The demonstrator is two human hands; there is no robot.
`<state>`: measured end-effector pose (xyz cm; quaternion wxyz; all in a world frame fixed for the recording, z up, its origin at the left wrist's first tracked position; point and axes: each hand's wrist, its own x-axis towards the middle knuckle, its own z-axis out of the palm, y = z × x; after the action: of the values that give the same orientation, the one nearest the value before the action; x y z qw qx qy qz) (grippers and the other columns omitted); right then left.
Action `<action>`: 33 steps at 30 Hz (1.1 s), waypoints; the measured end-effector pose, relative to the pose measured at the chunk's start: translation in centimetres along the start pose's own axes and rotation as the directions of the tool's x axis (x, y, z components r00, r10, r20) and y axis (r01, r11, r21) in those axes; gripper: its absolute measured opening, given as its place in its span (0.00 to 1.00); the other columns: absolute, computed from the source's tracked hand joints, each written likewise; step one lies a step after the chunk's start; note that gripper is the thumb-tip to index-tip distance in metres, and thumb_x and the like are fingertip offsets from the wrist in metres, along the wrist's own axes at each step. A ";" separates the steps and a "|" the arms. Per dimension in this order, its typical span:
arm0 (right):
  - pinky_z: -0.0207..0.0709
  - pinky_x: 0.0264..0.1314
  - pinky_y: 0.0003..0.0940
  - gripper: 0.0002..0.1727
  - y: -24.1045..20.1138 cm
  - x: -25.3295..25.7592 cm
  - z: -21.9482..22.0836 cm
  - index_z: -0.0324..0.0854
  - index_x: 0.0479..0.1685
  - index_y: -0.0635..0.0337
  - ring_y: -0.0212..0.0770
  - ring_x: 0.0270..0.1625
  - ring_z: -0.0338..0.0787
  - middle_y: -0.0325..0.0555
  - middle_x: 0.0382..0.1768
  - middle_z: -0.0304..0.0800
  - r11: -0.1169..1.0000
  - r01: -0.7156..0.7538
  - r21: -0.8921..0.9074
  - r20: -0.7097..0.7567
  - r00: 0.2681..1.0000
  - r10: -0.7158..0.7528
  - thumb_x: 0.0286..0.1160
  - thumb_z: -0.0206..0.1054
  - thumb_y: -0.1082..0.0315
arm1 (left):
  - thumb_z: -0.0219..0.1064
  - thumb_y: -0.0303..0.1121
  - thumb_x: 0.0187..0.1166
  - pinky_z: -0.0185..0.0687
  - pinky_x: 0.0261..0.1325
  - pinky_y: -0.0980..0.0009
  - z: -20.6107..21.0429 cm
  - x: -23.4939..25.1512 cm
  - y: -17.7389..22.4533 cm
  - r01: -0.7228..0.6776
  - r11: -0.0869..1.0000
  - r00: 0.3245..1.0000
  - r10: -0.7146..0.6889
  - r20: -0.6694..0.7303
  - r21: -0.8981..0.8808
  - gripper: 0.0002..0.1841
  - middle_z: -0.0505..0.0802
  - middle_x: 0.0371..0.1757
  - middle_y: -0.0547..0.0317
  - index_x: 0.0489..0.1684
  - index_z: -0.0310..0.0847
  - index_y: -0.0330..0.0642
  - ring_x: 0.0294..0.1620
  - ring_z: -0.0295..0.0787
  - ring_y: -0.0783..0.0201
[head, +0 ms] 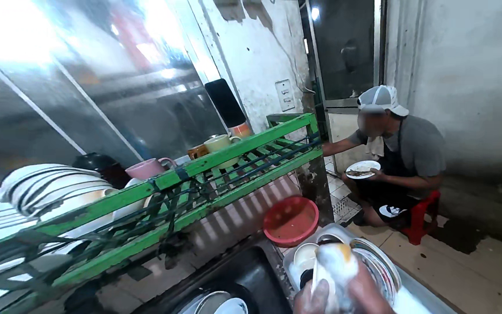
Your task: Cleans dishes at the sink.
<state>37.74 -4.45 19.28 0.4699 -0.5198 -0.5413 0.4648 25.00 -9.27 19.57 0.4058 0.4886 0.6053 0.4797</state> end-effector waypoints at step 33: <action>0.79 0.72 0.58 0.26 3.5 0.1 -0.5 0.85 0.62 0.64 0.62 0.67 0.87 0.63 0.59 0.90 0.598 0.727 -0.338 0.379 0.686 -0.621 0.66 0.77 0.58 | 0.36 0.46 0.96 0.90 0.56 0.59 0.5 2.7 0.4 0.241 0.771 0.965 -0.125 0.232 -0.589 0.26 0.93 0.52 0.51 0.68 0.75 0.40 0.52 0.92 0.60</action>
<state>38.66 -4.23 15.85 0.4091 -0.3154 -0.8407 0.1625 25.02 -6.49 19.82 0.6396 0.3103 0.4232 0.5618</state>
